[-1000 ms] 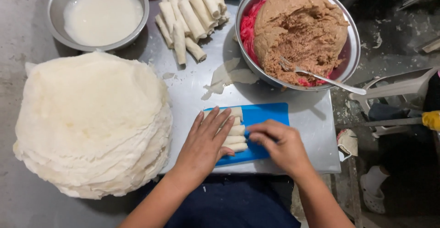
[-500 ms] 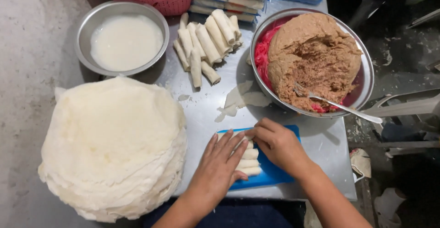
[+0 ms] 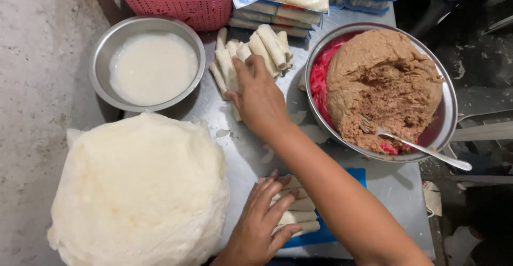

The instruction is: Manually packaging pre-rolled spring rolls into plastic sleeves using a blue plastic guide tray.

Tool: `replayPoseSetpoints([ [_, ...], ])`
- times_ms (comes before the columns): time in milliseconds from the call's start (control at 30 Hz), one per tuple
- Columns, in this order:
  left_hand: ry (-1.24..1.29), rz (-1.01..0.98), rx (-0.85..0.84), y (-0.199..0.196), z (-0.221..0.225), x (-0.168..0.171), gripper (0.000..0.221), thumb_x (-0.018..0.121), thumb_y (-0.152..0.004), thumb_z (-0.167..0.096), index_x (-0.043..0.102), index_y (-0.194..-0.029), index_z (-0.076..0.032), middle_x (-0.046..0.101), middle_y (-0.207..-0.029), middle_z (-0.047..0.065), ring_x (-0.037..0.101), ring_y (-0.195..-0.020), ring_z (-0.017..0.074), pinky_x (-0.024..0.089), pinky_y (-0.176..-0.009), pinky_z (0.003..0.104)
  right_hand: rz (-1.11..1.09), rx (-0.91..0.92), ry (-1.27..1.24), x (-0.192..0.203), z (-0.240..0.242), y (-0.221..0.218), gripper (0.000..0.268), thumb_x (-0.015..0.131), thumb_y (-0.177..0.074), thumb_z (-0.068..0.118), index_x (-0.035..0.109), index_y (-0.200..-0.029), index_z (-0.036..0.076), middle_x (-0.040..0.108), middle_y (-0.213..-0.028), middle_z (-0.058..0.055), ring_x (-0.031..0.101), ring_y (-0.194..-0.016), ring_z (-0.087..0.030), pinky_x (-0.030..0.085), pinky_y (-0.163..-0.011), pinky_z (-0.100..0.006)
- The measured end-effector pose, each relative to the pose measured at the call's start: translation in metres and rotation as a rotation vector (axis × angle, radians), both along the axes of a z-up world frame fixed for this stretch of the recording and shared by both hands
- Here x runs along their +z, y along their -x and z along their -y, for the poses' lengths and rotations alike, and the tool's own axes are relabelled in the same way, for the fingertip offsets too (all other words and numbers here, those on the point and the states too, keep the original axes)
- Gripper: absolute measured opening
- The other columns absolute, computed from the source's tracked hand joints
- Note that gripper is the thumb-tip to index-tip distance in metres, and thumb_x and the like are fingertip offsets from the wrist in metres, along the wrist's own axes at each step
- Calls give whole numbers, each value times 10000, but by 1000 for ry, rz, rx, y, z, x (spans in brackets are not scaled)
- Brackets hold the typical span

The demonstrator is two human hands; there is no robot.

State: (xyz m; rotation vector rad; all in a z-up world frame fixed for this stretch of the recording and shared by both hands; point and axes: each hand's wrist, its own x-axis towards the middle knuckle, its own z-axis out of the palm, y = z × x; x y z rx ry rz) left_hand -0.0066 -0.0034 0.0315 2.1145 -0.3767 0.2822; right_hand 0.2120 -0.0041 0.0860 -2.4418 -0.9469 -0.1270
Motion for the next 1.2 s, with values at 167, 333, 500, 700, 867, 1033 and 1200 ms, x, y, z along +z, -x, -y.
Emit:
replayPoseSetpoints([
  [167, 25, 99, 34, -2, -4, -11, 465, 574, -1059, -306, 567, -1396, 14, 468, -1477, 263, 400, -1446, 498, 338, -1141, 603, -141, 149, -157, -24, 2, 16, 417, 603, -791, -47, 668, -1193, 41, 482, -1142, -151, 625, -807, -404, 511, -635, -497],
  [333, 118, 86, 109, 1, -4, -14, 450, 610, -1051, -294, 544, -1402, -20, 475, -1510, 262, 410, -1468, 499, 338, -1184, 623, 51, 134, -128, -13, -9, -26, 331, 819, -873, 118, 731, -1181, 36, 616, -1110, -150, 621, -1001, -344, 545, -881, -465],
  [500, 179, 112, 135, -6, -8, -8, 450, 585, -1064, -294, 526, -1412, -15, 483, -1503, 270, 432, -1461, 504, 364, -1201, 617, 332, 170, -32, -26, -52, -103, 389, 817, -866, 237, 738, -1211, 75, 683, -1173, -107, 564, -1107, -357, 400, -989, -498],
  [700, 223, 83, 119, -10, -10, -8, 439, 553, -1082, -302, 503, -1426, -33, 475, -1506, 263, 416, -1471, 501, 380, -1209, 613, 121, 241, 213, -16, -50, -95, 408, 885, -752, 376, 761, -1066, 147, 571, -1038, -55, 623, -995, -301, 170, -1165, -625],
  [867, 200, 90, 114, -8, -11, -10, 439, 605, -1059, -237, 499, -1425, -20, 471, -1505, 270, 431, -1452, 500, 394, -1197, 598, -94, 226, -240, 39, -23, -55, 116, 768, -891, -32, 742, -928, 76, 572, -926, -52, 680, -787, -202, 546, -705, -335],
  [1033, 180, 61, 133, -9, -9, -2, 417, 599, -1041, -254, 566, -1363, 7, 498, -1473, 260, 442, -1431, 503, 390, -1174, 599, -464, 118, -90, 64, -8, -28, 81, 703, -938, 66, 754, -903, 119, 716, -914, -14, 701, -817, -120, 616, -758, -219],
  [1200, 212, 62, 150, -9, -7, 2, 405, 595, -1038, -225, 563, -1367, 9, 490, -1486, 249, 424, -1454, 474, 377, -1190, 584, -336, 145, -139, 55, 8, -34, 253, 684, -959, 284, 734, -1164, 144, 688, -1159, -61, 669, -992, -184, 556, -929, -368],
])
